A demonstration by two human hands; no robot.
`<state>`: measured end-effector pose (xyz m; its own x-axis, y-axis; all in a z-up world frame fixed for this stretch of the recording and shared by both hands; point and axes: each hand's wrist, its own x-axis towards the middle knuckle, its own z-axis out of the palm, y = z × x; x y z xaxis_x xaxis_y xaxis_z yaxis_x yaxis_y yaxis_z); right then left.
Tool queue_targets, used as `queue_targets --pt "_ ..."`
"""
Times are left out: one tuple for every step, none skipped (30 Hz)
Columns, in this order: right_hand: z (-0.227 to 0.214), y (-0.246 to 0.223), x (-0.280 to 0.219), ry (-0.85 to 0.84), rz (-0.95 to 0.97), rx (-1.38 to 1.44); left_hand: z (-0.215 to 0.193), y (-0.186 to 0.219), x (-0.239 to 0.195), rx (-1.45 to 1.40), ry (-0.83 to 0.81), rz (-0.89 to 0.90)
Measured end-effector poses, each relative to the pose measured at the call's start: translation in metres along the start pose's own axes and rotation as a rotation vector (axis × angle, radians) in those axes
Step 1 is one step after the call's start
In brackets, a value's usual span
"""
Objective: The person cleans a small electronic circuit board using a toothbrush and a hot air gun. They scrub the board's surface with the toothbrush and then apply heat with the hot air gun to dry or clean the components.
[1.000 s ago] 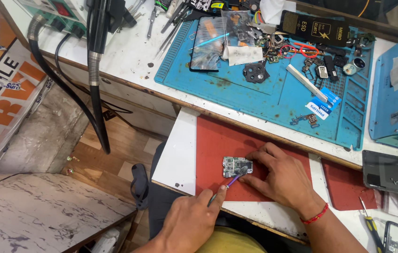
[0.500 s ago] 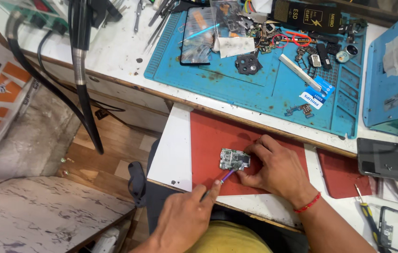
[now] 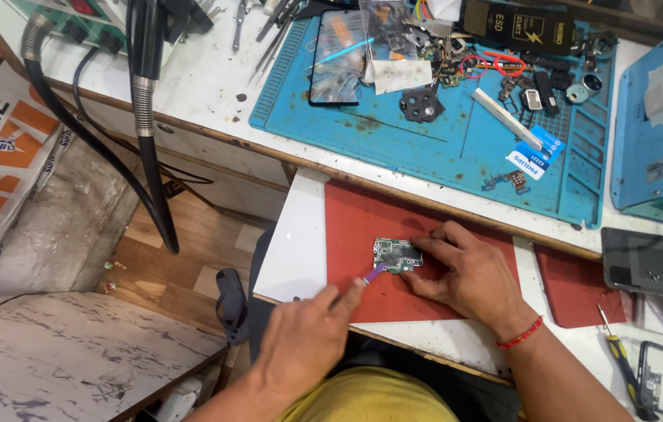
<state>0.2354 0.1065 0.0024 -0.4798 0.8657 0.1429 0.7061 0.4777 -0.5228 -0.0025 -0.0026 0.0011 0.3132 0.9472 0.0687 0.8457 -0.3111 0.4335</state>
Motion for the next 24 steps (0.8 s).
queue_targets --pt "0.001 -0.001 0.0 -0.001 0.002 0.01 0.0 -0.001 0.001 0.041 0.03 0.019" --pt "0.001 -0.002 0.0 -0.001 0.003 0.02 0.001 -0.003 0.003 0.082 0.059 0.039" --pt "0.002 -0.002 -0.001 -0.002 -0.001 0.023 0.001 -0.004 0.004 0.123 0.088 0.063" --pt "0.001 -0.002 -0.001 -0.002 -0.005 0.026 0.0 -0.004 0.003 0.119 0.078 0.066" --pt "0.0 -0.001 0.0 -0.004 -0.013 0.026 -0.001 -0.003 0.002 0.113 0.073 0.068" --pt "-0.001 -0.001 0.001 -0.018 -0.005 0.018 -0.003 -0.002 0.002 0.107 0.068 0.069" --pt "-0.001 -0.001 0.001 -0.031 0.007 0.015 -0.005 -0.005 0.004 0.091 -0.003 0.017" --pt "-0.001 -0.001 0.001 -0.044 0.018 0.012 -0.007 -0.011 0.011 0.074 -0.073 -0.036" --pt "-0.001 -0.001 0.0 -0.049 0.021 0.011 -0.008 -0.013 0.014 0.056 -0.147 -0.084" --pt "-0.001 0.0 -0.001 -0.054 0.025 0.01 -0.009 -0.009 0.012 0.068 -0.106 -0.022" --pt "-0.003 0.001 0.0 -0.06 0.023 0.003 -0.008 -0.002 0.007 0.077 -0.058 0.037" --pt "-0.005 0.001 -0.001 -0.065 0.017 0.009 -0.007 0.002 0.006 0.085 -0.009 0.097" --pt "-0.005 0.0 0.0 -0.069 0.005 0.018 -0.009 0.0 0.009 0.088 0.002 0.02" --pt "-0.006 0.0 0.001 -0.073 -0.006 0.026 -0.012 -0.006 0.012 0.09 0.013 -0.057" --pt "-0.007 0.0 0.0 -0.083 -0.004 0.03 -0.013 -0.009 0.012 0.092 0.018 -0.134" --pt "-0.008 0.0 0.0 -0.092 -0.002 0.035 -0.011 -0.005 0.008 0.13 -0.005 -0.09" --pt "-0.011 0.0 0.0 -0.101 0.0 0.031 -0.007 0.002 0.004 0.164 -0.023 -0.042" --pt "-0.012 0.0 0.0 -0.105 0.012 0.036 -0.005 0.005 0.002 0.198 -0.041 0.006" --pt "-0.012 -0.001 0.0 -0.119 0.016 0.042 -0.003 0.004 0.002 0.168 -0.058 -0.042" --pt "-0.013 -0.001 0.0 -0.132 0.021 0.048 -0.004 0.001 0.001 0.137 -0.075 -0.09" --pt "-0.012 -0.002 0.001 -0.132 0.024 0.035 -0.006 -0.003 0.0 0.118 -0.093 -0.136" --pt "-0.013 -0.002 0.002 -0.131 0.026 0.023 -0.005 -0.002 -0.001 0.112 -0.044 -0.087" --pt "-0.013 -0.003 0.002 -0.123 0.038 0.01 -0.004 0.0 -0.002 0.108 0.002 -0.027" --pt "-0.01 -0.004 0.002 -0.112 0.048 0.02 -0.004 0.002 -0.002 0.104 0.047 0.033"
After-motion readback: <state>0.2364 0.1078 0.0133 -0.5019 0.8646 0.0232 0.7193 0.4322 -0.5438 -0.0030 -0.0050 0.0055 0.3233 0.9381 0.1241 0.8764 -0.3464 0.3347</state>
